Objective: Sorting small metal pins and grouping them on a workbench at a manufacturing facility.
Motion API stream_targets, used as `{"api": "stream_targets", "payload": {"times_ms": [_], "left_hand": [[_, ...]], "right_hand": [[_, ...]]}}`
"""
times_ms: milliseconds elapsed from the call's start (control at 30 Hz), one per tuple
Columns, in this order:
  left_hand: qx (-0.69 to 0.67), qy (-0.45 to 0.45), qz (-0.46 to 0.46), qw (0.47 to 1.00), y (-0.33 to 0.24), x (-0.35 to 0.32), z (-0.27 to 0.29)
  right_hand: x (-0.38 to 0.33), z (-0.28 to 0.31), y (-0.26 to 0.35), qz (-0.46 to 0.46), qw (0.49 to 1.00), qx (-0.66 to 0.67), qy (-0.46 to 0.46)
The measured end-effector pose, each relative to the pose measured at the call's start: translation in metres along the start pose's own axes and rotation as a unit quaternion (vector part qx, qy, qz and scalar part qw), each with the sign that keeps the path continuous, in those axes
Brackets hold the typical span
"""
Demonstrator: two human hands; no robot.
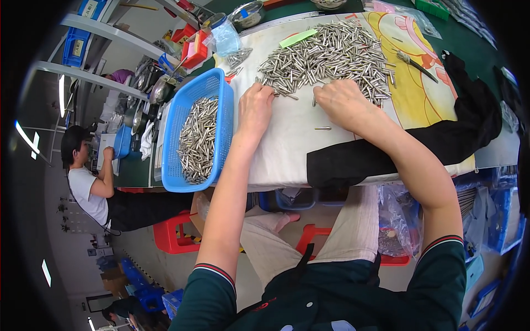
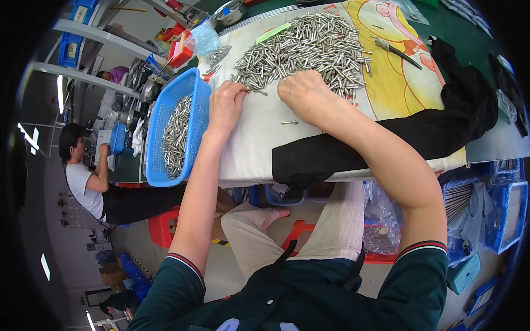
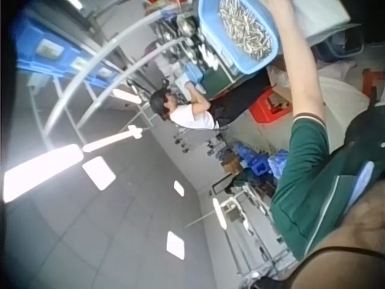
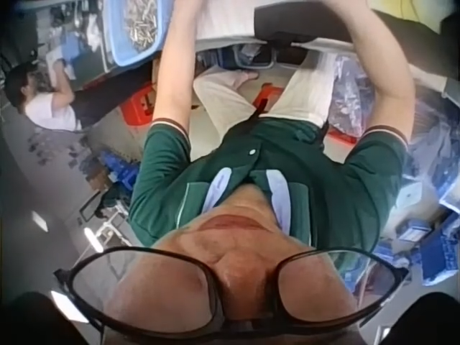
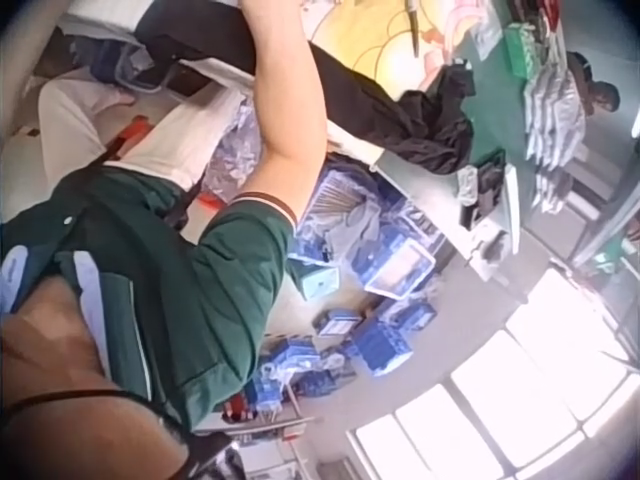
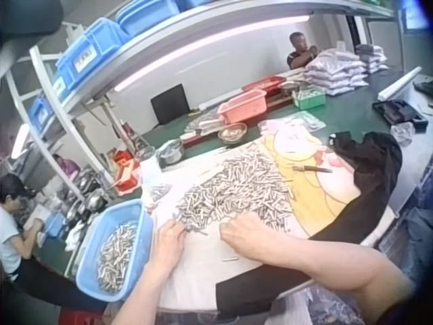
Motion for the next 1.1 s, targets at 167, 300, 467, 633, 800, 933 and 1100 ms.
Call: {"api": "stream_targets", "payload": {"times_ms": [167,300,467,633,800,933,1100], "left_hand": [[-0.012,0.019,0.006,1.0,-0.017,-0.011,0.003],[0.023,0.021,-0.002,1.0,-0.025,-0.01,0.0],[0.091,0.03,-0.007,0.995,-0.028,-0.008,-0.005],[-0.033,0.061,-0.008,0.998,-0.058,-0.007,0.007],[-0.059,0.123,-0.097,0.986,-0.114,-0.023,0.014],[-0.072,0.113,-0.028,0.991,-0.114,-0.033,0.008],[-0.028,0.128,0.007,0.991,-0.123,-0.035,-0.007]], "right_hand": [[-0.001,0.0,-0.001,-0.001,1.0,0.0,0.008],[-0.001,0.0,0.0,-0.003,1.0,-0.004,0.0],[0.0,0.001,-0.002,0.019,0.999,-0.015,-0.021],[0.002,0.006,-0.015,-0.023,0.999,-0.037,0.0],[0.0,0.006,-0.017,-0.029,0.998,-0.046,0.009],[0.002,0.007,-0.013,-0.026,0.998,-0.058,0.012],[0.003,0.002,-0.013,-0.027,0.998,-0.064,0.011]]}}
Point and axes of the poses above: each hand's wrist, its own x-axis towards the middle knuckle, its own z-axis out of the back of the hand, y = z × x, the point moved 4 cm from there along x, towards the middle knuckle, and after that the axes turned 4 degrees about z, right-handed, at the moved point
